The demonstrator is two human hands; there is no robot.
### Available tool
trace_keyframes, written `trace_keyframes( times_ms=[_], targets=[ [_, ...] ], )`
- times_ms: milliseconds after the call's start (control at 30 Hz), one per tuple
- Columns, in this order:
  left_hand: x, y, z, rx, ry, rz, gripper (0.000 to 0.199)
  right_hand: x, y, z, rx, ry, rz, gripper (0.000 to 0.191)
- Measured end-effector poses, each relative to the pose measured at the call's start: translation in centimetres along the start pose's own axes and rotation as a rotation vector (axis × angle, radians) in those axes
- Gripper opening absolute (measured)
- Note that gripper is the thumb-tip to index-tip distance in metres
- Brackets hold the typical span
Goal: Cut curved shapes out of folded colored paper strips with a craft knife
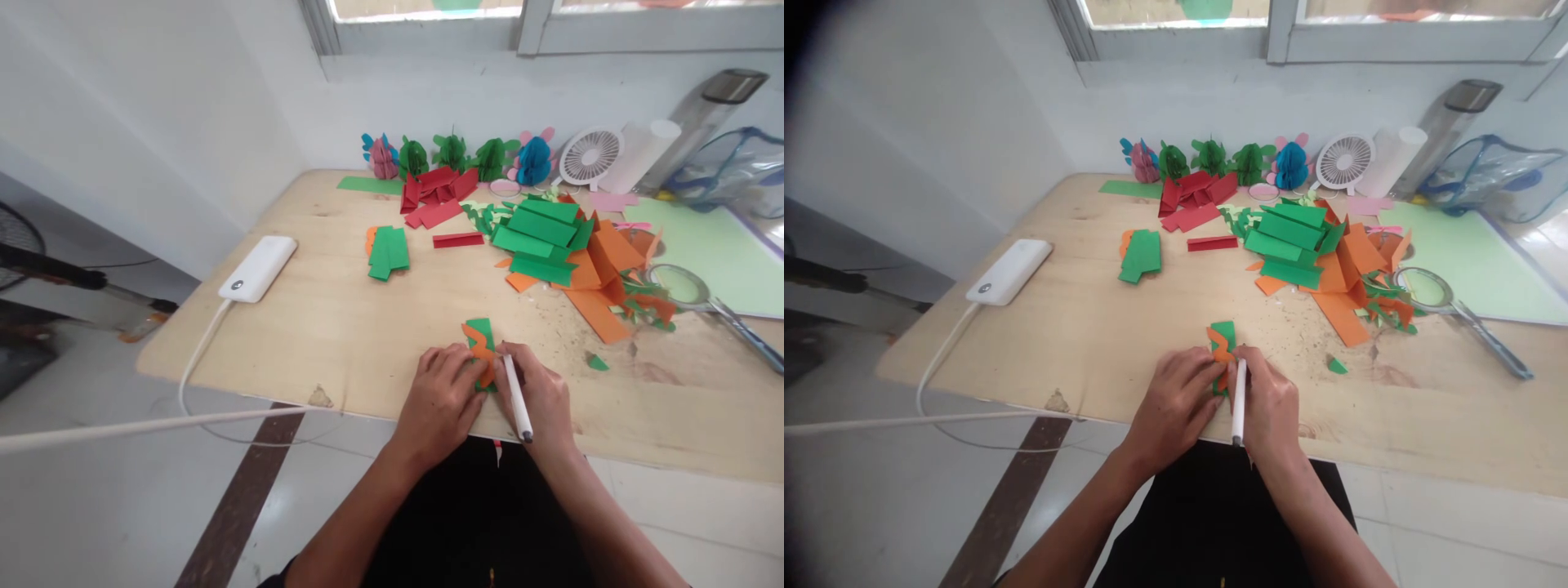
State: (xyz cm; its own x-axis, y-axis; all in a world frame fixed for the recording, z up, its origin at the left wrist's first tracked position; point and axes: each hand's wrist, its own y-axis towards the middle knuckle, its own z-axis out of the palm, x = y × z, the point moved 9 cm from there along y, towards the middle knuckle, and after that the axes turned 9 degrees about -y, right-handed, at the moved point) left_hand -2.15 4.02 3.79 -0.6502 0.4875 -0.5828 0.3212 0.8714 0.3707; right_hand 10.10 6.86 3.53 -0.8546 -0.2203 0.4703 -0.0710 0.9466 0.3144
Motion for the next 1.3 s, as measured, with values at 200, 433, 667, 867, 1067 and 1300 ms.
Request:
trace_keyframes(
  times_ms=[200,433,667,867,1067,1300],
  targets=[
    [0.0,0.2,-0.1,-0.002,-0.002,-0.006,0.023,0.9,-0.7,-0.4,0.016,-0.019,-0.176,0.019],
    [-0.1,0.4,-0.5,-0.005,0.008,-0.003,0.021,1.3,-1.0,-1.7,-0.016,-0.008,-0.255,0.014],
    [0.0,0.9,-0.9,-0.015,-0.003,0.005,0.019,1.4,-0.9,-1.9,0.001,-0.002,-0.329,0.020],
    [0.4,1.3,-1.1,-0.022,-0.041,0.040,0.019,1.9,-1.3,-0.3,0.101,-0.002,-0.469,0.031],
    [1.1,2.1,-1.6,-0.036,0.001,0.061,0.019,1.8,-1.5,-0.2,0.080,-0.024,-0.487,0.031],
    [2.0,2.8,-1.2,-0.008,0.055,0.072,0.016,1.9,-1.6,-0.2,0.064,-0.039,-0.492,0.030]
  ],
)
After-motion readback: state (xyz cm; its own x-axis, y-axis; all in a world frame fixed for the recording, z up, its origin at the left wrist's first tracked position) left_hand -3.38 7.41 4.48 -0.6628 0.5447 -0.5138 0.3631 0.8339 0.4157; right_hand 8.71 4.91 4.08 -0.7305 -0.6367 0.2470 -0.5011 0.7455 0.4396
